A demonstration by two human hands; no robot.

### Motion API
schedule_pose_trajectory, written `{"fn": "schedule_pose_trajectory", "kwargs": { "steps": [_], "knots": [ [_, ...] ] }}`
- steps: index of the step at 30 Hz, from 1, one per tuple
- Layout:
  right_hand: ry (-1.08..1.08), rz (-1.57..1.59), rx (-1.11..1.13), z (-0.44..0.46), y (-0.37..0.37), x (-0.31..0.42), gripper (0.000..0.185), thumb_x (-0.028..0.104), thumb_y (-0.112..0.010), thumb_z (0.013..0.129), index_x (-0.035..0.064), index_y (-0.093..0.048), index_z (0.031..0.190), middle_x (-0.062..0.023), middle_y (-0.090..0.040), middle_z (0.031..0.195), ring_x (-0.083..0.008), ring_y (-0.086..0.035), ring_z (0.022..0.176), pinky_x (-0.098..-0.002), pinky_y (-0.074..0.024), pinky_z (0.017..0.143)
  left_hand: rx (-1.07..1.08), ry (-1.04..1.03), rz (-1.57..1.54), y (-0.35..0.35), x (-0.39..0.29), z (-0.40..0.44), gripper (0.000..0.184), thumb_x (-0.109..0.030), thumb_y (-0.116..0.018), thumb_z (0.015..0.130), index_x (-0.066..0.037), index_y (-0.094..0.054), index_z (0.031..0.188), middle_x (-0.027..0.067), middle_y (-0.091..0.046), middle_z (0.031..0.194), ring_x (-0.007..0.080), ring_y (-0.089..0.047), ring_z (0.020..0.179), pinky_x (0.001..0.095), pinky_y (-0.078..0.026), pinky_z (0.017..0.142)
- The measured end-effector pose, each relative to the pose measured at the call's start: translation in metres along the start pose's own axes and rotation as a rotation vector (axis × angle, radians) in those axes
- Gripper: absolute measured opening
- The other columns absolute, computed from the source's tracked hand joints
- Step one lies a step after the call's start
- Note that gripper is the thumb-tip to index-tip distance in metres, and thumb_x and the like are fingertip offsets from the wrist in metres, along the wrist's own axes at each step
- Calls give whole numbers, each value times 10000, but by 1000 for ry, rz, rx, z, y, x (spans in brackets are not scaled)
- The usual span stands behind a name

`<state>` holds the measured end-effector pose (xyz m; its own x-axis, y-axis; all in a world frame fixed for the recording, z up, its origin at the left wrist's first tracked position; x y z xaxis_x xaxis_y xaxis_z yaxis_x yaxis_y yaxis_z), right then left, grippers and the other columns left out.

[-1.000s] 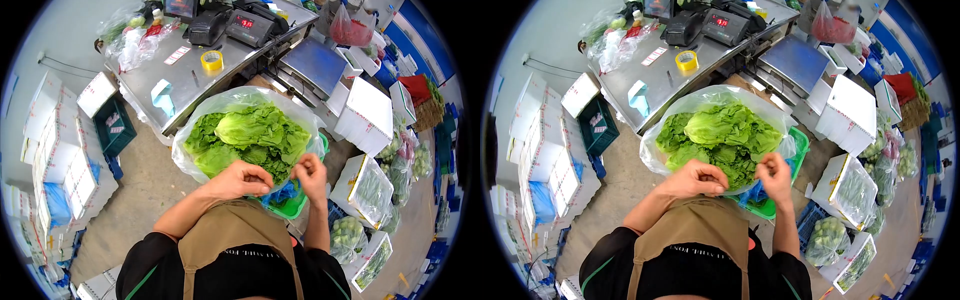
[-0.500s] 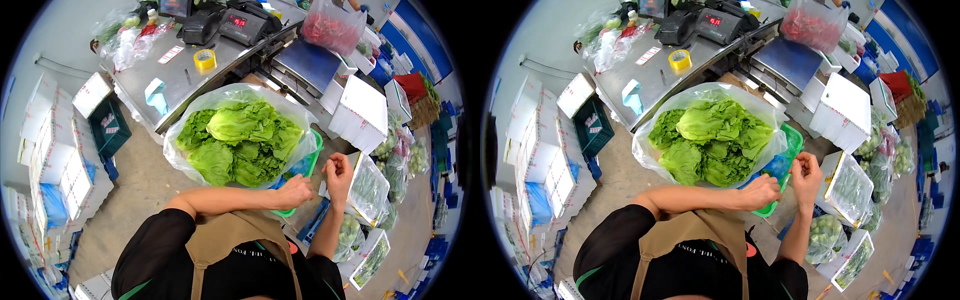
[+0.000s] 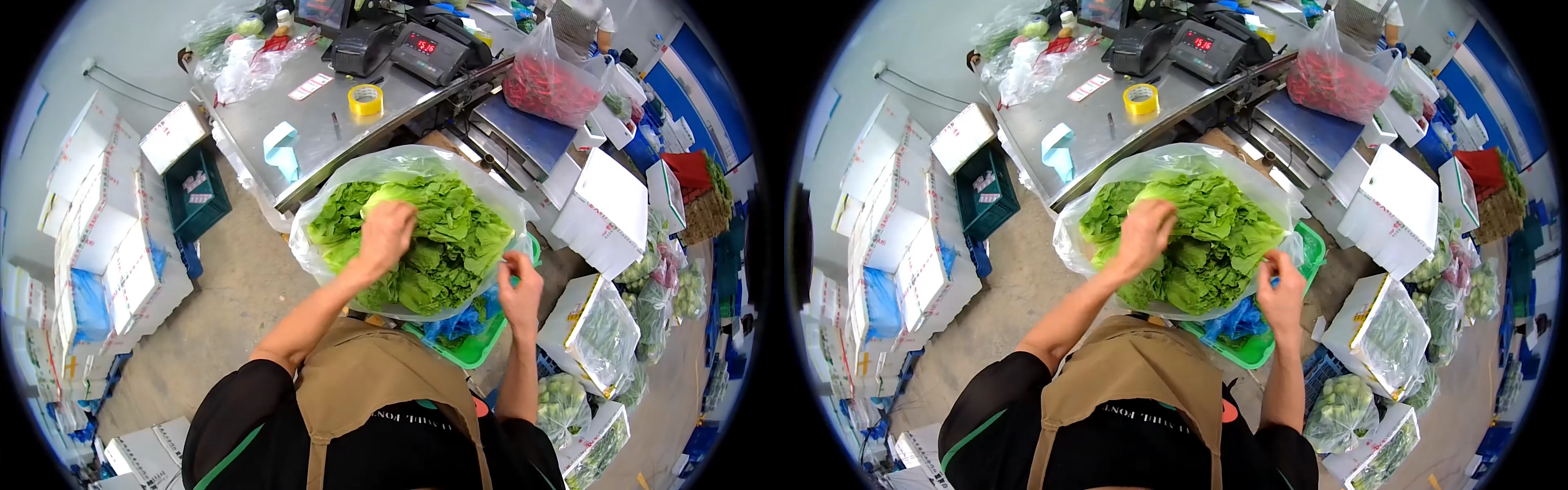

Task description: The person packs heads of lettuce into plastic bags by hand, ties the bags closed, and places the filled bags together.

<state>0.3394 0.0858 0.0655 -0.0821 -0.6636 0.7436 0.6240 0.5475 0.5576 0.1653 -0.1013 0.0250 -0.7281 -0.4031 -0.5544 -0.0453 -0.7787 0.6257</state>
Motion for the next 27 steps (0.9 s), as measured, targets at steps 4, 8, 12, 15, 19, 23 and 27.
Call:
{"fn": "schedule_pose_trajectory", "kwargs": {
  "steps": [4, 8, 12, 15, 19, 23, 27],
  "knots": [
    [102, 26, 57, 13, -39, 13, 142, -7, -604, 779, -26, -586, 918, -144, -616, 755, -229, -612, 658, -317, -482, 624, -54, -22, 111, -1, 35, 11, 185, -89, -669, 756, -26, -654, 929, 129, -634, 970, 309, -589, 916, 414, -468, 793],
    [161, 30, 60, 28, -61, 24, 158, -17, -604, 779, -30, -588, 936, -150, -614, 794, -246, -611, 681, -334, -479, 628, 22, -2, 63, -6, 46, 12, 183, -92, -679, 748, -44, -665, 925, 93, -629, 958, 292, -573, 916, 402, -445, 786],
    [142, -14, 89, 33, -70, 24, 165, 3, -609, 790, -34, -592, 950, -154, -640, 814, -244, -637, 711, -324, -497, 663, 96, 5, -3, -10, 59, 11, 192, -92, -674, 755, -45, -664, 941, 78, -618, 973, 274, -556, 920, 385, -426, 790],
    [147, -21, 85, 37, -75, 26, 157, -4, -608, 788, -35, -587, 941, -153, -629, 816, -247, -629, 713, -328, -491, 663, 80, 45, -59, -9, 62, 11, 231, -78, -668, 756, -35, -650, 982, 99, -609, 1023, 296, -553, 940, 395, -434, 825],
    [181, -28, 38, 42, -80, 27, 149, -54, -594, 772, -36, -571, 918, -160, -586, 808, -279, -597, 691, -357, -472, 627, 128, 3, -97, 1, 59, 11, 292, -50, -664, 745, -25, -628, 1034, 123, -591, 1076, 321, -545, 975, 404, -437, 869],
    [197, -46, 20, 48, -84, 27, 147, -53, -596, 773, -36, -573, 917, -158, -585, 819, -280, -601, 712, -353, -473, 646, 214, -15, -212, 4, 73, 11, 325, -13, -666, 723, -27, -625, 1045, 118, -605, 1054, 315, -544, 998, 396, -436, 891],
    [188, -56, 1, 51, -87, 24, 141, -39, -603, 774, -33, -578, 912, -156, -593, 831, -278, -604, 741, -344, -474, 676, 302, 76, -342, 8, 82, 17, 309, 0, -670, 714, -28, -641, 1020, 116, -622, 1031, 309, -558, 992, 380, -449, 887]
  ]
}}
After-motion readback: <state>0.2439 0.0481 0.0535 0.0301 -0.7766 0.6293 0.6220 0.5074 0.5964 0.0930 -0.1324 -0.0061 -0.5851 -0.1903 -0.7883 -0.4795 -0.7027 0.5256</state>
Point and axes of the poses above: each hand's wrist, its own z-axis towards the middle knuckle, its own y-axis out of the back of the hand, x = y × z, the point moved 4 cm from there along z, towards the middle knuckle
